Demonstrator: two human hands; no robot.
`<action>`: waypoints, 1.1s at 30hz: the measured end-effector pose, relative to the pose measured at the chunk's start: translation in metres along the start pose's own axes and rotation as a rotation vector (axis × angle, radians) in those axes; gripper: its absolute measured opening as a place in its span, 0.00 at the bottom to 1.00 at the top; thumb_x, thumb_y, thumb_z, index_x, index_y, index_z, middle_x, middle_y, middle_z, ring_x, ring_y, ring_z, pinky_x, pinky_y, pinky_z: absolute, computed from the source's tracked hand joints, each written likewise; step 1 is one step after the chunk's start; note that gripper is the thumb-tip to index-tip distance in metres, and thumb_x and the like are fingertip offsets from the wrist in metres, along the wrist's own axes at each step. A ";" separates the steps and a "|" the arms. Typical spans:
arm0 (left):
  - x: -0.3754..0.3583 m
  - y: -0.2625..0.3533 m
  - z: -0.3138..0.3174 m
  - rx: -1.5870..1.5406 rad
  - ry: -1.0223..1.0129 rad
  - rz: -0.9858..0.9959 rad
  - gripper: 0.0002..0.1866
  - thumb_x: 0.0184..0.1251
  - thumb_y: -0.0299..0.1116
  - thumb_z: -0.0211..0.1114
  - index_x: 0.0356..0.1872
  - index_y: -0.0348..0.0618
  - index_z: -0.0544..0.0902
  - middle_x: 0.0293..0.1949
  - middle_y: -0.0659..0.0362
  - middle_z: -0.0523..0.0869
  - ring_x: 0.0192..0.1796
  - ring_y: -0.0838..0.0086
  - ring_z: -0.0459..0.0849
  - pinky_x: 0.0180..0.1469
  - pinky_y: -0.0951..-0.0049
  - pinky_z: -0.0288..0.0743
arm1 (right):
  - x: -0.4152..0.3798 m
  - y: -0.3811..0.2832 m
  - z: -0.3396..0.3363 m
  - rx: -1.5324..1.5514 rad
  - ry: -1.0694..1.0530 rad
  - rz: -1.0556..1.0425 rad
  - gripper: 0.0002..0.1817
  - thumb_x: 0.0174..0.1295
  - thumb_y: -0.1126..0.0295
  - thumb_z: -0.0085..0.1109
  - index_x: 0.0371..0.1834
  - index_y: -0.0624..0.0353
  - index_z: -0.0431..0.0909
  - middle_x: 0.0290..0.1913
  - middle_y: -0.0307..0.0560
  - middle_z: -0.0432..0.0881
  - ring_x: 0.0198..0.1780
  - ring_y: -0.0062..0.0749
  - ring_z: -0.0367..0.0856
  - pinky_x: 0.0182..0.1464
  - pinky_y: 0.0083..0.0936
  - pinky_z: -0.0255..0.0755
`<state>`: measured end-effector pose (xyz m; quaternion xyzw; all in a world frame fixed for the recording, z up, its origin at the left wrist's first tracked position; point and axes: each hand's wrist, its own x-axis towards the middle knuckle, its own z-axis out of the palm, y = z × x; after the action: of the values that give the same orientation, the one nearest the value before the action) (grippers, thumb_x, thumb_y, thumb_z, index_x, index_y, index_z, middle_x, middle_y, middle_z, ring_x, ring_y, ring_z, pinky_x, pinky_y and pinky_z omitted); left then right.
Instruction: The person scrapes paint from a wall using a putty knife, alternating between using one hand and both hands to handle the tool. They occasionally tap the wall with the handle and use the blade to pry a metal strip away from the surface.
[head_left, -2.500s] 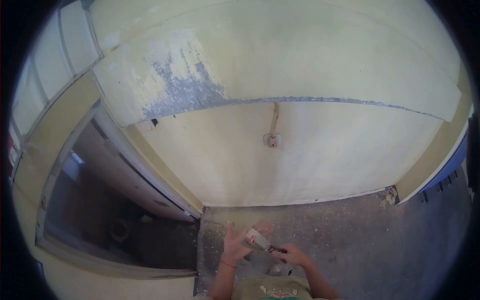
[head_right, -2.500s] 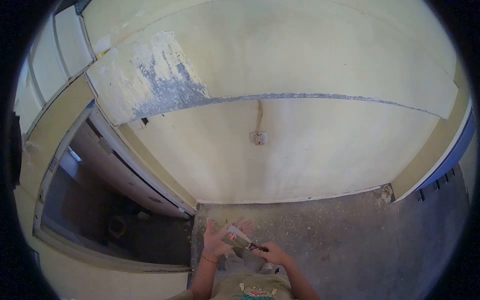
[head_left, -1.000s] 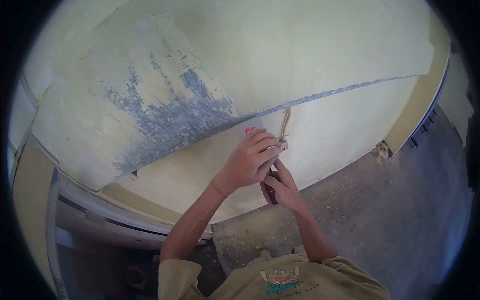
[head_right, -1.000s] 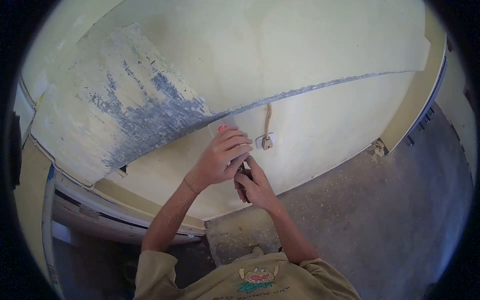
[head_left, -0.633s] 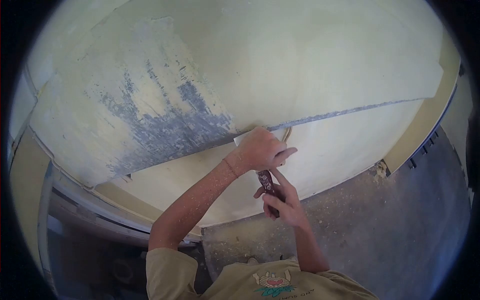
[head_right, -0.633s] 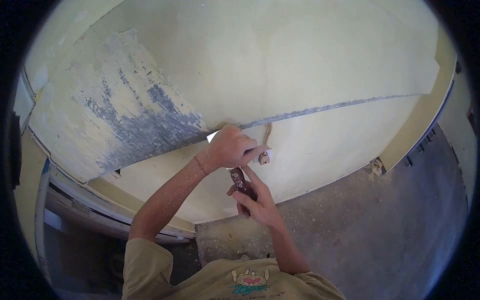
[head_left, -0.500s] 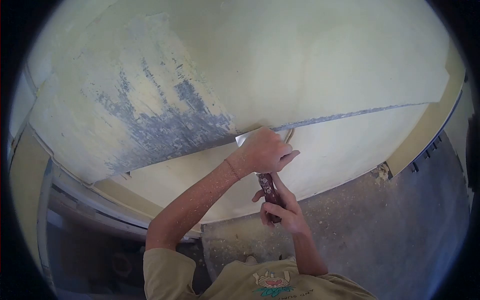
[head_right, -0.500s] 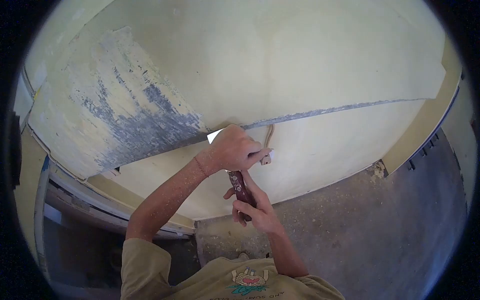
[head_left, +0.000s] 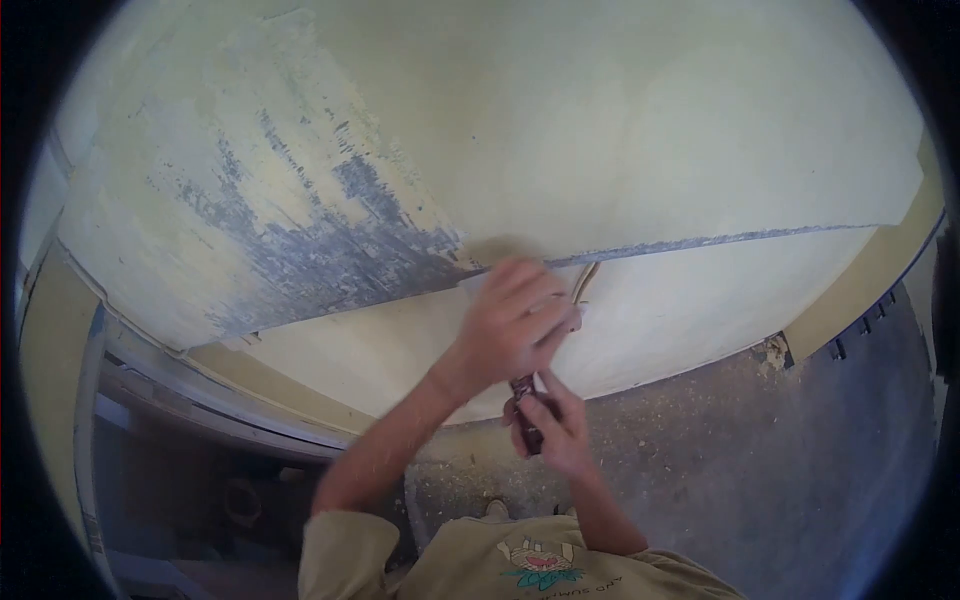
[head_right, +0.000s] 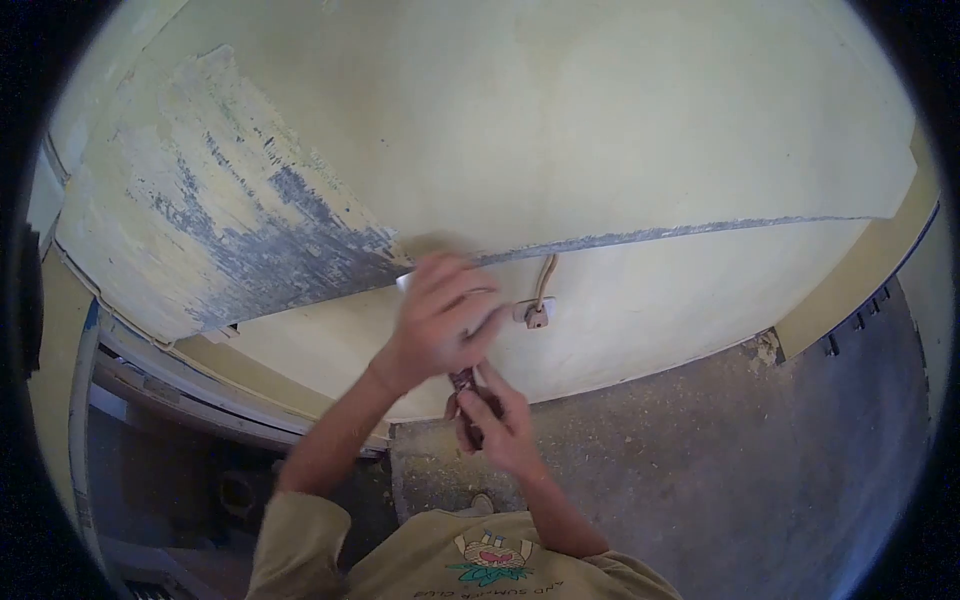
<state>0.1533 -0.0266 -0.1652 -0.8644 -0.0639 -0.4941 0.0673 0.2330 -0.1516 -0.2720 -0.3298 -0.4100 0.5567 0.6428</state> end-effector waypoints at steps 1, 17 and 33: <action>-0.022 0.011 -0.004 0.026 0.191 -0.241 0.08 0.56 0.26 0.71 0.29 0.41 0.78 0.31 0.57 0.78 0.37 0.70 0.79 0.44 0.70 0.72 | 0.000 0.002 0.002 -0.018 -0.044 -0.009 0.29 0.73 0.71 0.47 0.76 0.60 0.54 0.31 0.51 0.81 0.17 0.22 0.73 0.19 0.19 0.68; -0.037 0.035 0.011 -0.875 0.721 -1.351 0.12 0.77 0.37 0.54 0.43 0.36 0.75 0.20 0.61 0.78 0.20 0.79 0.78 0.24 0.79 0.75 | 0.020 -0.016 0.021 -0.278 -0.002 0.106 0.25 0.73 0.72 0.48 0.72 0.64 0.60 0.23 0.40 0.77 0.19 0.16 0.70 0.21 0.19 0.66; -0.035 0.034 0.006 -0.661 0.612 -1.347 0.17 0.75 0.39 0.56 0.29 0.35 0.71 0.15 0.57 0.76 0.13 0.73 0.77 0.16 0.74 0.72 | 0.029 -0.005 0.025 -0.316 0.020 -0.085 0.16 0.71 0.76 0.46 0.59 0.71 0.71 0.20 0.39 0.73 0.16 0.16 0.66 0.18 0.19 0.61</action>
<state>0.1472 -0.0601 -0.2002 -0.4419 -0.4001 -0.6366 -0.4893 0.2138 -0.1242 -0.2515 -0.4148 -0.4997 0.4543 0.6098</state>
